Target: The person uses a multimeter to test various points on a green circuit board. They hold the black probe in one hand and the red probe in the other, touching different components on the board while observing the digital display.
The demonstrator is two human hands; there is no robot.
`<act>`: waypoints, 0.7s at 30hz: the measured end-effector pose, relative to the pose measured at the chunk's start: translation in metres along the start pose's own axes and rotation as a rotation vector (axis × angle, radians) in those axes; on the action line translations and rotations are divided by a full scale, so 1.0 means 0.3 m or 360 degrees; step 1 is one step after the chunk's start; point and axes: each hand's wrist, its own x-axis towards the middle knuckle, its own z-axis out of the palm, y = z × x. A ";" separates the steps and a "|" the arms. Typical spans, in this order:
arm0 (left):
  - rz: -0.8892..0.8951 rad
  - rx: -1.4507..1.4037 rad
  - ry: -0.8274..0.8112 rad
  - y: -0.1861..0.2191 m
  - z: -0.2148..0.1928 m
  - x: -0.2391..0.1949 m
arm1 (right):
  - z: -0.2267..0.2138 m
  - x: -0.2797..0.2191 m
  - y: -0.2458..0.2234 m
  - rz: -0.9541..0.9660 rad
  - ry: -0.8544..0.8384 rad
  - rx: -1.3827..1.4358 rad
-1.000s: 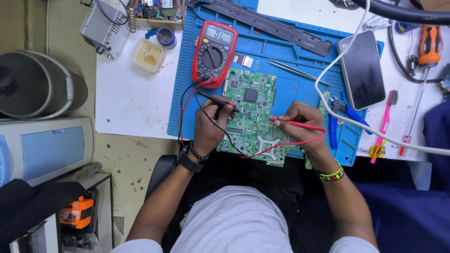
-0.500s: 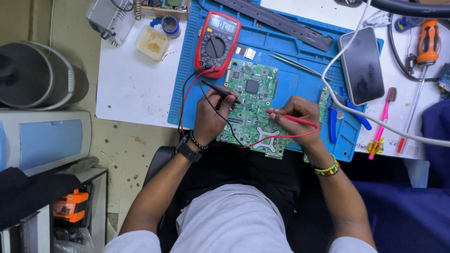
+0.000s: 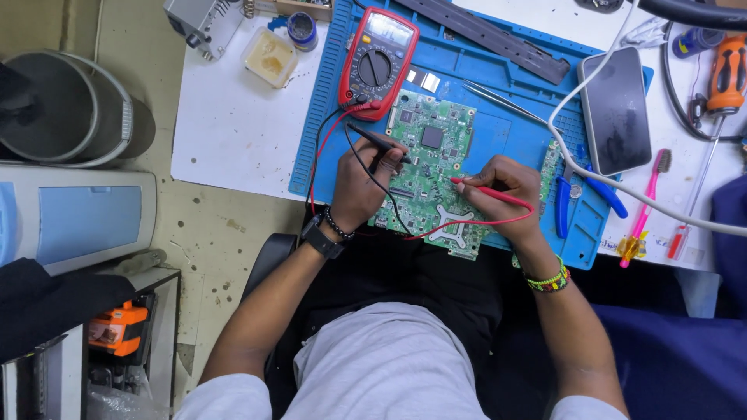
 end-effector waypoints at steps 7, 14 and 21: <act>0.0085 -0.0145 0.0116 0.032 -0.001 0.003 | 0.000 0.001 -0.004 0.0002 -0.0007 0.0006; 0.0166 0.0019 0.0372 -0.018 0.002 -0.003 | -0.006 0.003 0.003 -0.0006 -0.0023 -0.0022; 0.0126 -0.0063 0.0376 -0.033 -0.003 -0.030 | -0.016 0.001 0.008 0.0016 -0.0051 -0.0062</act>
